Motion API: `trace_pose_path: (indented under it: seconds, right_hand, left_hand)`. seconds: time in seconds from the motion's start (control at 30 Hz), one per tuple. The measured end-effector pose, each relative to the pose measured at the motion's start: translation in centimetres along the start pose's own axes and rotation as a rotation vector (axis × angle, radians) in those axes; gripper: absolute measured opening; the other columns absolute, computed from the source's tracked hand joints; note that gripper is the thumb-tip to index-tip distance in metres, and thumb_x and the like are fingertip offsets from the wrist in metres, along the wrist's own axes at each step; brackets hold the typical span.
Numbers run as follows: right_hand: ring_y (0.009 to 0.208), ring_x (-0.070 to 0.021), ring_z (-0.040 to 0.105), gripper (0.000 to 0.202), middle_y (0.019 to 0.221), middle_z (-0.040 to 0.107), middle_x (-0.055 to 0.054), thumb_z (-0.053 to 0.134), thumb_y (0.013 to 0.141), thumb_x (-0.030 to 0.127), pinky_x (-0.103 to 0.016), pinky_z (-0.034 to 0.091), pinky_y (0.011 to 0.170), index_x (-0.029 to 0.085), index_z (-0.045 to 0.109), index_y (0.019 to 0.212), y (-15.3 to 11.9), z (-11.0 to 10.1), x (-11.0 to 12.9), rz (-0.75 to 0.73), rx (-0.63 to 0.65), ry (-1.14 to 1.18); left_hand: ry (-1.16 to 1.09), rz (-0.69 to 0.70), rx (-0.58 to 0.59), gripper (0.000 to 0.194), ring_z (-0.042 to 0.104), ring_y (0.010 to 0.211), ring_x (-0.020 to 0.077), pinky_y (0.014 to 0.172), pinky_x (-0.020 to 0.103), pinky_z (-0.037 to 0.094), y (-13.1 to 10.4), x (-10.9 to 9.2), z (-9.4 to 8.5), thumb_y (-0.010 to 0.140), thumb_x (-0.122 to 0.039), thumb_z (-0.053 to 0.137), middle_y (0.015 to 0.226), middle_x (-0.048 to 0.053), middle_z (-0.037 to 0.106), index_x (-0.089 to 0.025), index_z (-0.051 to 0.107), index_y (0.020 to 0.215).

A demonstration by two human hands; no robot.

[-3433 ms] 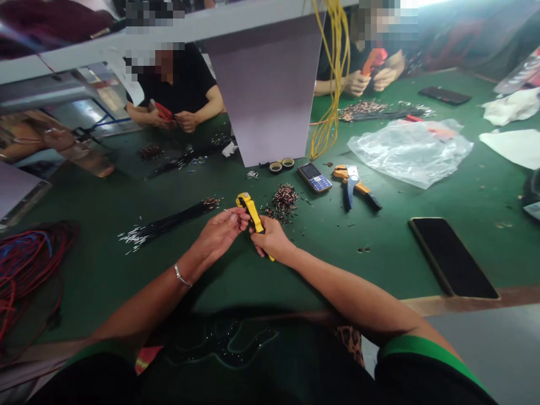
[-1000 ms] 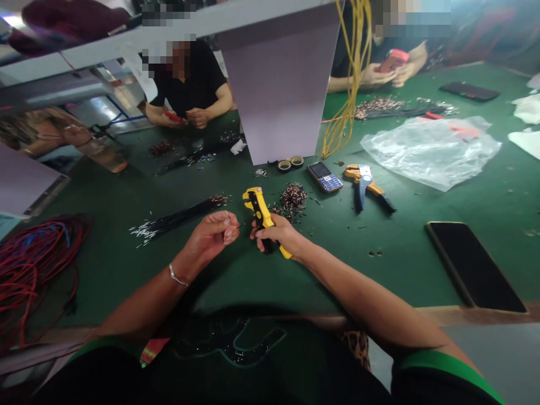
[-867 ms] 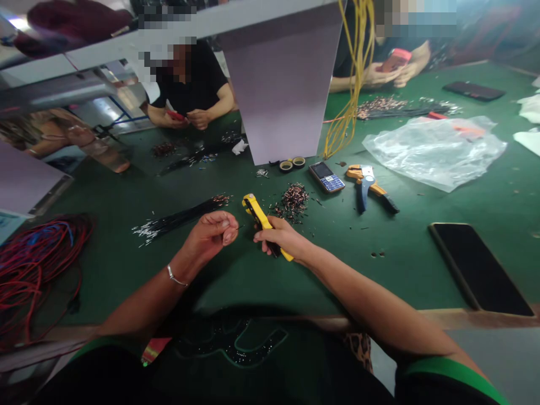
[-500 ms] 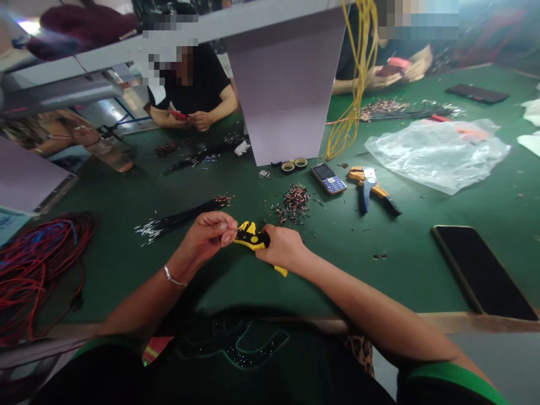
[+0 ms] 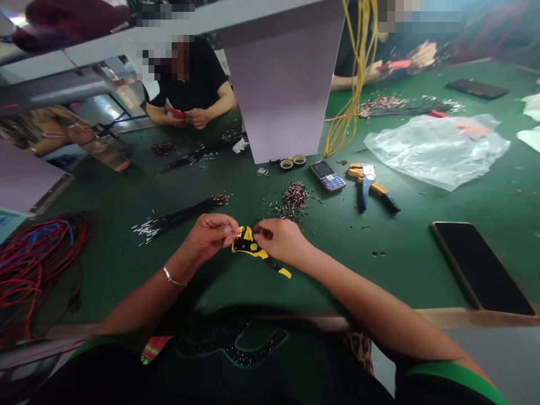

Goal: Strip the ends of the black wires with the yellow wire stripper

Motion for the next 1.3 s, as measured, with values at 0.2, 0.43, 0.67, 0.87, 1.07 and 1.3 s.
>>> trace_pose_path:
  seconds: [0.2, 0.43, 0.67, 0.87, 1.07, 1.3]
  right_hand:
    - [0.056, -0.0121, 0.062, 0.025, 0.070, 0.069, -0.002, 0.068, 0.070, 0.028, -0.030, 0.052, 0.061, 0.015, 0.066, 0.091, 0.2, -0.1, 0.0, 0.133, 0.188, 0.808]
    - [0.053, -0.0100, 0.059, 0.007, 0.061, 0.066, 0.002, 0.064, 0.067, 0.020, -0.026, 0.048, 0.055, 0.017, 0.065, 0.073, -0.1, 0.1, 0.3, 0.074, 0.151, 0.637]
    - [0.054, -0.0091, 0.054, 0.008, 0.062, 0.063, 0.002, 0.056, 0.067, 0.015, -0.022, 0.043, 0.053, 0.016, 0.063, 0.069, -0.2, 0.5, 0.4, -0.011, 0.076, 0.346]
    - [0.056, -0.0086, 0.052, 0.009, 0.061, 0.060, 0.003, 0.054, 0.064, 0.010, -0.021, 0.040, 0.056, 0.016, 0.059, 0.068, -0.3, 0.5, 0.6, -0.149, -0.095, 0.057]
    - [0.054, -0.0102, 0.048, 0.005, 0.061, 0.057, 0.001, 0.052, 0.068, 0.015, -0.023, 0.038, 0.057, 0.018, 0.054, 0.066, -0.4, 1.0, 0.3, -0.309, -0.239, -0.134]
    - [0.057, -0.0131, 0.049, 0.011, 0.060, 0.055, -0.001, 0.049, 0.073, 0.020, -0.025, 0.038, 0.060, 0.020, 0.051, 0.063, -0.3, 1.3, 0.3, -0.392, -0.263, -0.284]
  left_hand:
    - [0.084, -0.051, 0.045, 0.019, 0.044, 0.045, 0.0075, 0.047, 0.022, 0.032, 0.0, 0.5, 0.5, 0.075, -0.032, 0.072, 0.047, -0.001, 0.053, -0.013, 0.072, 0.073]
    - [0.094, -0.072, 0.053, 0.020, 0.042, 0.044, 0.0077, 0.046, 0.022, 0.030, -0.1, 0.5, 1.0, 0.073, -0.033, 0.073, 0.045, -0.002, 0.050, -0.013, 0.072, 0.073]
    - [0.075, -0.064, 0.066, 0.019, 0.043, 0.045, 0.0072, 0.047, 0.021, 0.030, -0.2, 0.8, 1.0, 0.076, -0.031, 0.070, 0.047, -0.002, 0.051, -0.012, 0.072, 0.076]
    - [0.041, -0.119, 0.048, 0.018, 0.043, 0.044, 0.0073, 0.044, 0.021, 0.029, -0.3, 1.4, 1.5, 0.074, -0.029, 0.071, 0.047, 0.000, 0.053, -0.011, 0.072, 0.073]
    - [-0.052, -0.199, -0.016, 0.022, 0.040, 0.041, 0.0069, 0.042, 0.020, 0.025, -0.1, 1.7, 2.2, 0.067, -0.031, 0.076, 0.042, -0.001, 0.050, -0.010, 0.070, 0.068]
    - [-0.159, -0.272, -0.053, 0.021, 0.037, 0.039, 0.0056, 0.040, 0.019, 0.022, 0.0, 1.8, 2.6, 0.061, -0.027, 0.077, 0.042, -0.002, 0.048, -0.010, 0.067, 0.064]
Point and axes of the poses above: each hand's wrist, its own y-axis towards the middle knuckle, its own z-axis out of the palm, x = y × z, the point moved 2 cm from there along y, towards the middle knuckle
